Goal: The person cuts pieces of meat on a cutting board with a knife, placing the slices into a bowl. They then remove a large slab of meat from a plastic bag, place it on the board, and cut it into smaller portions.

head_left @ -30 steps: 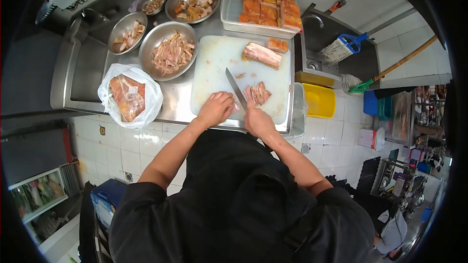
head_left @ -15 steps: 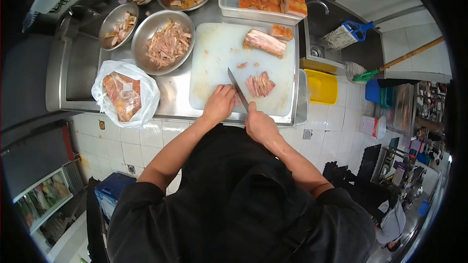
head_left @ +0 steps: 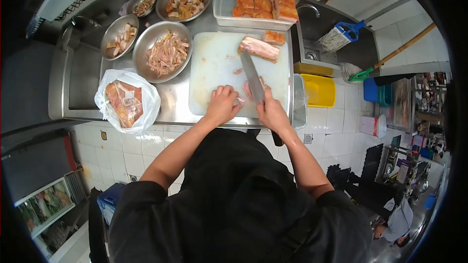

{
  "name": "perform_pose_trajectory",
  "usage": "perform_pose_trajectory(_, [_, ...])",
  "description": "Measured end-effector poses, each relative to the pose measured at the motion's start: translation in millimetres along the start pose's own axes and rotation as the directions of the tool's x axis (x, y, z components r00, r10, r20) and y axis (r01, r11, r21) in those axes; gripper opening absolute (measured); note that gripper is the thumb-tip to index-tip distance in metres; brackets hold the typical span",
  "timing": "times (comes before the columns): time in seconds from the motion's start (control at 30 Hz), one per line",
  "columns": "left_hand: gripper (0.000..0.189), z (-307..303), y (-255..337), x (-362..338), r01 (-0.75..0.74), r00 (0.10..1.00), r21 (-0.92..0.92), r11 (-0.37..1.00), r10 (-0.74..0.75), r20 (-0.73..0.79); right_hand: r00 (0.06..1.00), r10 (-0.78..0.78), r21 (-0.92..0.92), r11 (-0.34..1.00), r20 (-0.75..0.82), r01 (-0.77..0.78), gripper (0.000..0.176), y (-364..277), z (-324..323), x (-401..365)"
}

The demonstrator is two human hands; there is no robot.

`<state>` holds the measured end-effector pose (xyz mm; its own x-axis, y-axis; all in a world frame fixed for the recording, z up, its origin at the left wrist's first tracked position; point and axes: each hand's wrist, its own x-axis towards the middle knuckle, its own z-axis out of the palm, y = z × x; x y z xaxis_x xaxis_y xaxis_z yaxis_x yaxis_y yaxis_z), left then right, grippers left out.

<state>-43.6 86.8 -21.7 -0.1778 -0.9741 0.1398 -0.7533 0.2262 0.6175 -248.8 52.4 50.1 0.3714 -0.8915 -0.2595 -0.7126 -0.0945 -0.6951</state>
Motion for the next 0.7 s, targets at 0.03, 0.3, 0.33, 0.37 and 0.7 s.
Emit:
perform_pose_trajectory(0.03, [0.027,3.1,4.8,1.3,-0.031,0.999,0.081,0.996,0.032,-0.013,1.000,0.008,0.011,1.000,-0.025,-0.008,0.034,1.7,-6.4,-3.7])
perform_pose_trajectory(0.3, [0.019,21.5,20.3,26.3,-0.129,0.980,0.191,0.973,0.096,0.177,0.993,0.108,0.086,0.991,-0.049,-0.104,0.029,51.7,-13.9,-29.5])
perform_pose_trajectory(0.33, [0.019,20.5,25.0,29.5,-0.132,0.974,0.197,0.971,0.090,0.209,0.991,0.114,0.093,0.990,-0.064,-0.108,0.029,55.4,-12.9,-34.4])
perform_pose_trajectory(0.37, [0.019,20.5,30.4,33.5,-0.149,0.971,0.198,0.969,0.106,0.213,0.992,0.117,0.097,0.989,-0.040,-0.112,0.029,58.5,-12.2,-39.4])
perform_pose_trajectory(0.7, [0.017,38.7,130.9,123.9,-0.339,0.911,-0.156,0.928,0.365,0.194,0.996,0.065,0.141,0.987,0.060,-0.073,0.029,81.7,7.1,-61.6])
